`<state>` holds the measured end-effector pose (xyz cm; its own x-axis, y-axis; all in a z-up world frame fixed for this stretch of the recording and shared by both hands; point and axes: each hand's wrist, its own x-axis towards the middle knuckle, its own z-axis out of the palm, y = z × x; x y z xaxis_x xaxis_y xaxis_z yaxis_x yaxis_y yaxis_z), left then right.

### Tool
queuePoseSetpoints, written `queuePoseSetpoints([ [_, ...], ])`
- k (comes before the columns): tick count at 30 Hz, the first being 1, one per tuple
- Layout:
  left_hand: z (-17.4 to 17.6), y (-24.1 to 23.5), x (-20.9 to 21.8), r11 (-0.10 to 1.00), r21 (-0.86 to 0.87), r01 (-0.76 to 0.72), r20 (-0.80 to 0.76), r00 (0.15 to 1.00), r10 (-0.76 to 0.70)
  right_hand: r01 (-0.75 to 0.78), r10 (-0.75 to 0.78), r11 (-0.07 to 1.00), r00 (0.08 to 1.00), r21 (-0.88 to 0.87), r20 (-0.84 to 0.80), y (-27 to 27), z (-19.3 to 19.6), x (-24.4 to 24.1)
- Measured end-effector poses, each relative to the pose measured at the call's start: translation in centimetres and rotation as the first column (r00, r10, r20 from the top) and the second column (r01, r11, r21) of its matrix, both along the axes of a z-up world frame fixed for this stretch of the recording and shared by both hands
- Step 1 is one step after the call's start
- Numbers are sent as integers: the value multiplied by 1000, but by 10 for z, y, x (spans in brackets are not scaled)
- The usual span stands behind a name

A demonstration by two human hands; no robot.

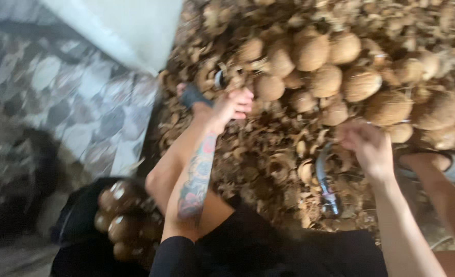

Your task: The person sits on the floor and uses a large knife to peel the husk off coconuts. They hold the coconut in their left hand and strike it with the knife in their right hand to remove the fibrous outer layer. After peeling, the person places the coconut into a black bag.

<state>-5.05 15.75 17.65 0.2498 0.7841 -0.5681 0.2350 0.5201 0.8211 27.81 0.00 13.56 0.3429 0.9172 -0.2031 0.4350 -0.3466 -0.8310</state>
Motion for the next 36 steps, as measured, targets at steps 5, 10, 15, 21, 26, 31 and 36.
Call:
queuePoseSetpoints([
  [5,-121,66,103,1000,29,-7,-64,998,9,208,-242,923,968,-323,-69,-76,-45,65],
  [10,-127,129,197,947,319,18,-352,930,101,-69,110,719,994,-692,15,-84,-192,84],
  [15,-140,171,245,974,210,88,-586,809,53,-281,168,386,958,-879,-232,-94,-255,39],
  [21,-145,180,256,916,350,197,-535,845,23,-253,271,443,952,-860,-140,-108,-299,16],
  [26,-159,160,233,839,541,54,-387,902,191,-78,-97,667,977,-741,-190,-117,-310,6],
  [31,-104,113,194,967,165,-193,-22,980,199,-175,60,733,979,-658,-194,-90,-258,24],
  [36,-124,43,134,919,-291,-266,582,713,391,-100,-333,730,812,-676,-479,-76,-153,10],
])
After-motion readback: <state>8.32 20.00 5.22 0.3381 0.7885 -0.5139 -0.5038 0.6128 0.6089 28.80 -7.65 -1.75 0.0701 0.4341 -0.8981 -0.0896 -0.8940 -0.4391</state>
